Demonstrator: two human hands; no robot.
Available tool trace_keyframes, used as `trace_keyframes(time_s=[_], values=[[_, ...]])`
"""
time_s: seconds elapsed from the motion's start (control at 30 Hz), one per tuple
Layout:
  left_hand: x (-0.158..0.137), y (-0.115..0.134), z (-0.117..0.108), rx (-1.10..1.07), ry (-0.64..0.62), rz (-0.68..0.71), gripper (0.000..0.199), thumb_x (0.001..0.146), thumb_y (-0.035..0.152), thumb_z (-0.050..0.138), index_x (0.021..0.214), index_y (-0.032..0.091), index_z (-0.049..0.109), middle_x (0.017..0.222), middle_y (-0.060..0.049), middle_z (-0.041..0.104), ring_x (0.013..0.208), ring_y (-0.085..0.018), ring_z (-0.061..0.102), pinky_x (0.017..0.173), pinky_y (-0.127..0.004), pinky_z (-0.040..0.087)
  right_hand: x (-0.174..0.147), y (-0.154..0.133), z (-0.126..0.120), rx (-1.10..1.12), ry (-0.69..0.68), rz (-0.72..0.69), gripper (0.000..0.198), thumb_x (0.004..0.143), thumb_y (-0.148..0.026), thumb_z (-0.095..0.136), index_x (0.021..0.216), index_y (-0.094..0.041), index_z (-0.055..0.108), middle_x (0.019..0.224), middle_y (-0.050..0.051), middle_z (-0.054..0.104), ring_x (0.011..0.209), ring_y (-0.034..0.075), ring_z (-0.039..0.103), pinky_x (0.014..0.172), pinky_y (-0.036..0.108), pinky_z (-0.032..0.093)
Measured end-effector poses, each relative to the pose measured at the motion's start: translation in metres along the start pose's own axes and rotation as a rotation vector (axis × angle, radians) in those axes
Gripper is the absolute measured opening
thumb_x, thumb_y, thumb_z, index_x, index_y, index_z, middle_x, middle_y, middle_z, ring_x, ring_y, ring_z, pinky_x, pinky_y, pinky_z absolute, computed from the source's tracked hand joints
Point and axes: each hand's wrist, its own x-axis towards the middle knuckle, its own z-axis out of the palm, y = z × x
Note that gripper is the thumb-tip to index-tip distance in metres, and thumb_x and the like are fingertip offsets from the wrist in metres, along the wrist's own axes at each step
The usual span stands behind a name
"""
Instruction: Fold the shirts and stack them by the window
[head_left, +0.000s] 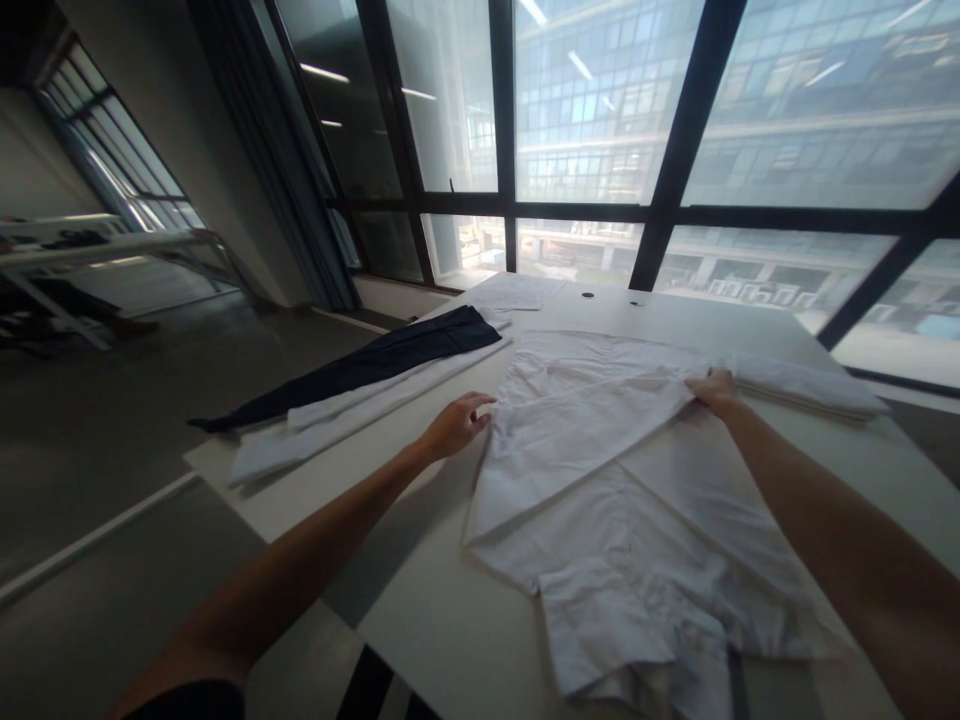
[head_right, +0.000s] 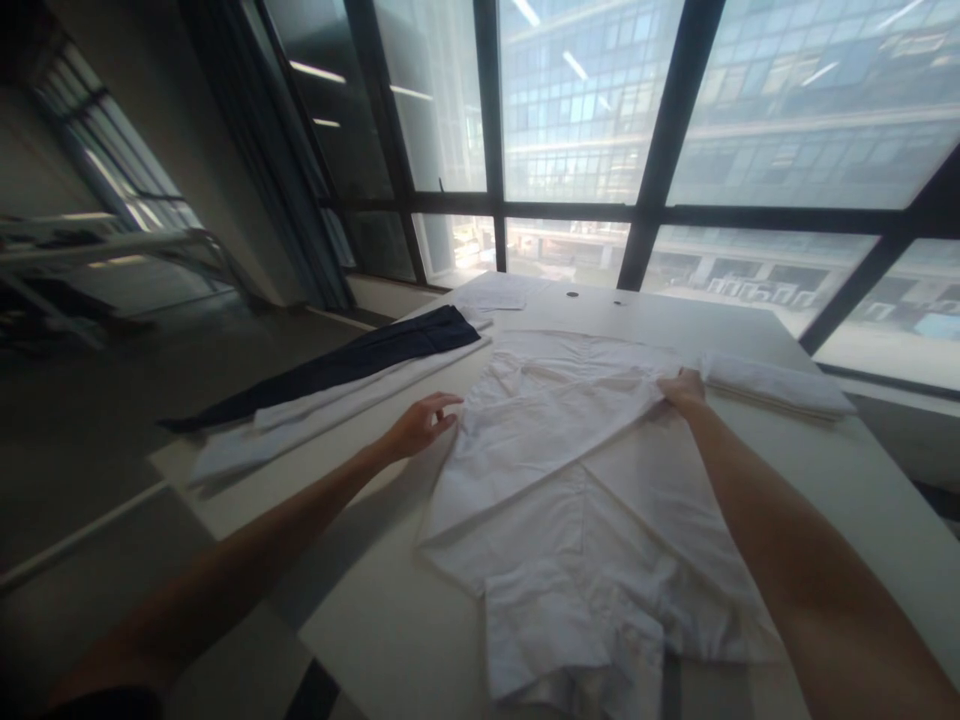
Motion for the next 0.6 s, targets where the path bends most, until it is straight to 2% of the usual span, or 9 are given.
trace_keyframes(time_s=[0.13,0.23,0.43,0.6], values=[[0.030,-0.020,0.019,-0.036,-0.032,-0.072,0.037,0.087,0.041,0.058,0.113,0.017,0.072,0.105,-0.009,0.075,0.071,-0.018,0.063,0.076,-0.031,0.052,-0.001,0.008,0.003,-0.147,0.003,-0.013,0.032,0.067,-0.027,0.077,0.093,-0.010,0.070,0.091,0.017,0.069,0.092,0.033,0.067,0.082,0.041,0.053],[0.040,-0.025,0.030,-0.056,-0.013,-0.112,0.037,0.086,0.042,0.058,0.108,0.017,0.073,0.093,-0.007,0.074,0.071,-0.018,0.064,0.075,-0.030,0.051,-0.003,0.012,0.009,-0.095,0.071,-0.006,0.047,0.070,-0.028,0.075,0.113,-0.010,0.066,0.103,0.019,0.069,0.100,0.032,0.065,0.089,0.041,0.051],[0.039,-0.028,0.029,-0.143,-0.018,-0.139,0.039,0.083,0.047,0.060,0.105,0.018,0.073,0.081,-0.003,0.071,0.069,-0.017,0.062,0.070,-0.028,0.049,0.001,0.016,0.016,0.012,0.145,0.015,0.047,0.072,-0.026,0.072,0.115,-0.010,0.064,0.099,0.015,0.069,0.091,0.027,0.066,0.085,0.037,0.053],[0.042,-0.028,0.018,-0.241,-0.032,-0.151,0.043,0.081,0.049,0.064,0.108,0.016,0.073,0.083,-0.004,0.071,0.074,-0.018,0.062,0.072,-0.028,0.049,0.007,0.016,0.009,0.049,0.184,-0.023,0.049,0.074,-0.026,0.069,0.119,-0.006,0.062,0.102,0.017,0.069,0.090,0.025,0.065,0.082,0.033,0.053]])
